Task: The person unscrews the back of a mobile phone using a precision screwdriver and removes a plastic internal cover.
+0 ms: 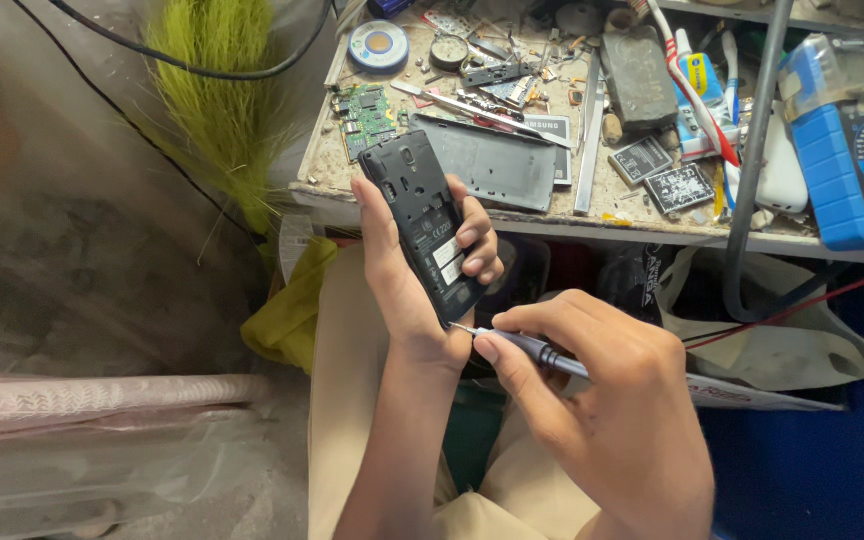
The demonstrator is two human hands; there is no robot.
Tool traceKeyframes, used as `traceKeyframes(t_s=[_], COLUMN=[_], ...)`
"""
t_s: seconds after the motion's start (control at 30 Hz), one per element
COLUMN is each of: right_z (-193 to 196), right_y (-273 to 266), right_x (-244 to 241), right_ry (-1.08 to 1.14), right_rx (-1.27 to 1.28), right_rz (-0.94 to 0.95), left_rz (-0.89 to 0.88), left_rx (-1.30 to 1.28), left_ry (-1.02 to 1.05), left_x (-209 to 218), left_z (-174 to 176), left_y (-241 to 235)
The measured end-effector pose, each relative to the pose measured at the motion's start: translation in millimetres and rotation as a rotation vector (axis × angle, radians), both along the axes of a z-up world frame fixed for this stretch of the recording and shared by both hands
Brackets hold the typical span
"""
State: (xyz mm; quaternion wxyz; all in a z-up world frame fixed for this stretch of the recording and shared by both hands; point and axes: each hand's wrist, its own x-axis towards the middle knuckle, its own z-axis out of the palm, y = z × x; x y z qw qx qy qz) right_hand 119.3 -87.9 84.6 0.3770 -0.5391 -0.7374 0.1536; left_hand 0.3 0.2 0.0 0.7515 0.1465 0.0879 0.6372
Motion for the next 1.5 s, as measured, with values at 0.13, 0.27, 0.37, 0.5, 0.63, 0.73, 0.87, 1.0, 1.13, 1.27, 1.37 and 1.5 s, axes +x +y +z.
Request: traceKeyframes(t_s=[0.13,0.27,0.37,0.5,0.63,0.73,0.87,1.0,1.13,1.27,1.37,1.5], right_z=[0.1,0.1,-0.2,-0.1,0.7,1.1,0.8,-0.2,3.5,4.4,-0.9,-11.0], right_y=[0.1,0.0,0.0,0.0,-0.7,-0.7,0.2,1.4,-1.6,-3.5,0.8,8.4], right_x=[0.1,0.3,0.2,0.6,0.4,1.0,1.7,4.4,15.8,23.7,28.3,35.8], right_ry=[0.019,0.017,0.015,0.006,-0.009,-0.01,-0.003,0.008,0.075,0.185,0.339,0.418], right_rx=[-0.044,-0.038,-0.025,-0.018,-0.033,-0.038,-0.023,0.022,-0.004,-0.097,-0.128,-0.147], right_rz=[-0.021,-0.017,-0.013,-0.003,-0.013,-0.014,-0.003,0.012,-0.044,-0.242,-0.302,-0.274], left_rz=[0.001,-0.002,-0.005,-0.003,-0.006,-0.006,-0.002,0.0,0.025,0.035,0.046,0.083], left_rx=[0.002,-0.001,-0.003,0.0,0.007,0.004,-0.006,-0.009,-0.02,-0.028,-0.023,-0.043], left_ry=[0.004,-0.001,-0.007,-0.005,-0.012,-0.009,-0.002,-0.01,0.038,0.043,0.048,0.062], left_x=[0.2,0.2,0.2,0.2,0.3,0.4,0.8,0.9,-0.1,-0.5,0.2,2.3], left_z=[0.4,0.8,0.8,-0.1,-0.3,-0.2,1.0,2.1,3.2,6.3,8.0,9.3], left_y=[-0.7,-1.3,-1.2,-1.1,-0.2,-0.4,-0.1,-0.6,-2.5,-3.6,-3.9,-6.5])
